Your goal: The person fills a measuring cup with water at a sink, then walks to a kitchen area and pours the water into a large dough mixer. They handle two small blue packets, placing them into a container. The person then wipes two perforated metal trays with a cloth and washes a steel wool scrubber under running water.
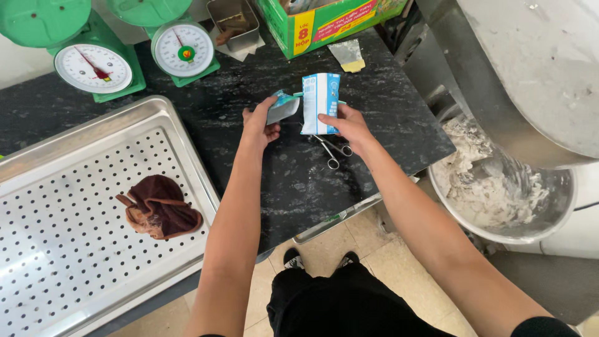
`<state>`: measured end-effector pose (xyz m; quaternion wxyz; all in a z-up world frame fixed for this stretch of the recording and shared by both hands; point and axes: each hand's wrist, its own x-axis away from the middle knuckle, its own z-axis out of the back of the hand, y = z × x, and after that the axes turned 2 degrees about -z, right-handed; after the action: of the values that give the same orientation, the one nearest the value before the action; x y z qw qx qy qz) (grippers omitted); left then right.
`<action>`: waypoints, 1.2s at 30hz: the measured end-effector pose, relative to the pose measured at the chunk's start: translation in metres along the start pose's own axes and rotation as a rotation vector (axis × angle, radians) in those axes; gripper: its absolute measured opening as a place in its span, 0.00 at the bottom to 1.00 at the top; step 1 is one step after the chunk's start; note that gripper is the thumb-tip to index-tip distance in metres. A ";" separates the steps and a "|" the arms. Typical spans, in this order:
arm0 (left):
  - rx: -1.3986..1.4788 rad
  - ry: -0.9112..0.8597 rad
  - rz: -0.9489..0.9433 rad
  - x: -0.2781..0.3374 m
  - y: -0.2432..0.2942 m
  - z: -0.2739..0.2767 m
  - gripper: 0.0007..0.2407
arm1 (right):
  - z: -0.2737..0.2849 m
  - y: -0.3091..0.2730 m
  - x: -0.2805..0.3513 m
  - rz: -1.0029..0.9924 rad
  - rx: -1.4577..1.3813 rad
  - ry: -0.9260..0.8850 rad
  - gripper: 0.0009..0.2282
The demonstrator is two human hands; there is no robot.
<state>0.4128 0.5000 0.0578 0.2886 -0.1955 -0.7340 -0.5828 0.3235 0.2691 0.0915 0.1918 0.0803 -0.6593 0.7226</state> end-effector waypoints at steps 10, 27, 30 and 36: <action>-0.027 -0.255 0.074 0.018 0.033 0.018 0.30 | 0.006 -0.027 0.004 0.465 0.057 -0.300 0.31; -0.231 -0.289 -0.701 0.081 0.007 0.020 0.18 | -0.014 -0.040 0.005 0.264 -0.284 -0.431 0.24; 0.126 -0.335 -0.455 0.089 0.006 0.010 0.21 | -0.018 -0.033 0.010 0.278 -0.253 -0.433 0.26; -0.083 -0.377 -0.745 0.098 -0.004 -0.003 0.27 | -0.026 -0.018 0.018 0.417 0.091 -0.439 0.29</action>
<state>0.3369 0.4913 0.1191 -0.0896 -0.0314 -0.7704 -0.6305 0.3172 0.2991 0.1117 -0.1115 0.1057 -0.6540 0.7407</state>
